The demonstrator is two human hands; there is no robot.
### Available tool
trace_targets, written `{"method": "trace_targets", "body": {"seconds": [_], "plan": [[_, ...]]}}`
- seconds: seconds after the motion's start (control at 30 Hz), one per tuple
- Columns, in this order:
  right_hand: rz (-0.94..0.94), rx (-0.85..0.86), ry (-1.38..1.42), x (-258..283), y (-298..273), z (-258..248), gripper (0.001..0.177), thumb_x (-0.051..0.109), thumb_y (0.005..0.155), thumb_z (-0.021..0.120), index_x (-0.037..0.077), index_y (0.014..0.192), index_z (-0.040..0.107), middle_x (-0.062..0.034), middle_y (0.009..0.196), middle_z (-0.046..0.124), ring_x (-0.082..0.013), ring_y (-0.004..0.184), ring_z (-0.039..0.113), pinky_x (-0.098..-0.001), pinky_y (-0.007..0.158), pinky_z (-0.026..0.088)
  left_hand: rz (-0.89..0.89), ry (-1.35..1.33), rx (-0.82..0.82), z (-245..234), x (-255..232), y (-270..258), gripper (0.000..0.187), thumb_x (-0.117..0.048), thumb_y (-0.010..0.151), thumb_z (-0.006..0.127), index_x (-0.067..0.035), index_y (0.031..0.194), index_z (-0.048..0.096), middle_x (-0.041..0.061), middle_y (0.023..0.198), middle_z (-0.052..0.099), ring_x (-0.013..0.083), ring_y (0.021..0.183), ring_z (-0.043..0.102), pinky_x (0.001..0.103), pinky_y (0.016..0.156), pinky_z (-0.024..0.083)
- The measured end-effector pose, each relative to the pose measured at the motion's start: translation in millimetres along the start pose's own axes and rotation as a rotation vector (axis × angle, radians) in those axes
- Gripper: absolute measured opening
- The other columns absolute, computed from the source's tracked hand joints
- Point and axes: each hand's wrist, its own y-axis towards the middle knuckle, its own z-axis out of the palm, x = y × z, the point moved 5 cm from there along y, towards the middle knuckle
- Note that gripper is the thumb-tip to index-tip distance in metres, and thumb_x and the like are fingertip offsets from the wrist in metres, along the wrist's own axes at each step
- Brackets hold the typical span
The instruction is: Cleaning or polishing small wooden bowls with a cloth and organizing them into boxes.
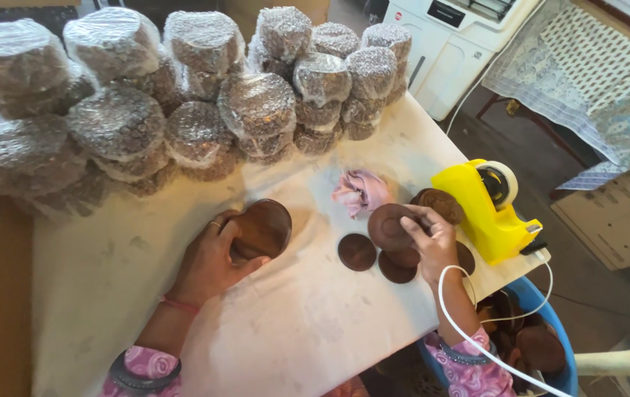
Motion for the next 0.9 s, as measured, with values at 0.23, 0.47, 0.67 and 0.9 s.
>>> {"method": "trace_targets", "body": {"seconds": [0.23,0.47,0.67,0.9], "plan": [[0.207,0.253,0.011,6,5,64,0.034,0.007,0.094,0.064,0.005,0.128,0.065,-0.0051,0.118,0.071,-0.0130,0.099,0.067,-0.0267,0.074,0.058,0.073,0.116,-0.202,-24,-7,-12,0.061,-0.044,0.074,0.085,0.001,0.109,0.063,0.023,0.138,0.056,0.0400,0.119,0.059,0.047,0.091,0.053],[0.121,0.451,0.037,2,10,130,0.034,0.004,0.094,0.062,0.002,0.128,0.065,-0.0035,0.123,0.068,-0.0127,0.108,0.064,-0.0273,0.079,0.057,0.035,-0.500,-0.260,25,-55,-28,0.058,-0.052,0.094,0.063,-0.006,0.129,0.058,0.018,0.134,0.062,0.0355,0.118,0.066,0.048,0.095,0.056],[-0.133,0.923,-0.238,54,5,158,0.031,0.004,0.098,0.064,0.005,0.129,0.067,-0.0035,0.118,0.073,-0.0118,0.112,0.067,-0.0252,0.096,0.055,-0.566,-1.735,0.283,98,-56,-13,0.086,-0.078,0.089,0.029,-0.017,0.147,0.047,0.014,0.135,0.064,0.0348,0.111,0.071,0.050,0.089,0.060],[-0.531,0.474,-1.010,43,75,103,0.043,0.030,0.086,0.077,0.015,0.126,0.071,-0.0105,0.129,0.068,-0.0305,0.118,0.059,-0.0413,0.100,0.049,-0.616,-1.833,0.318,126,-32,-7,0.079,-0.073,0.094,0.037,-0.021,0.153,0.046,0.013,0.142,0.062,0.0319,0.117,0.066,0.049,0.094,0.055]]}}
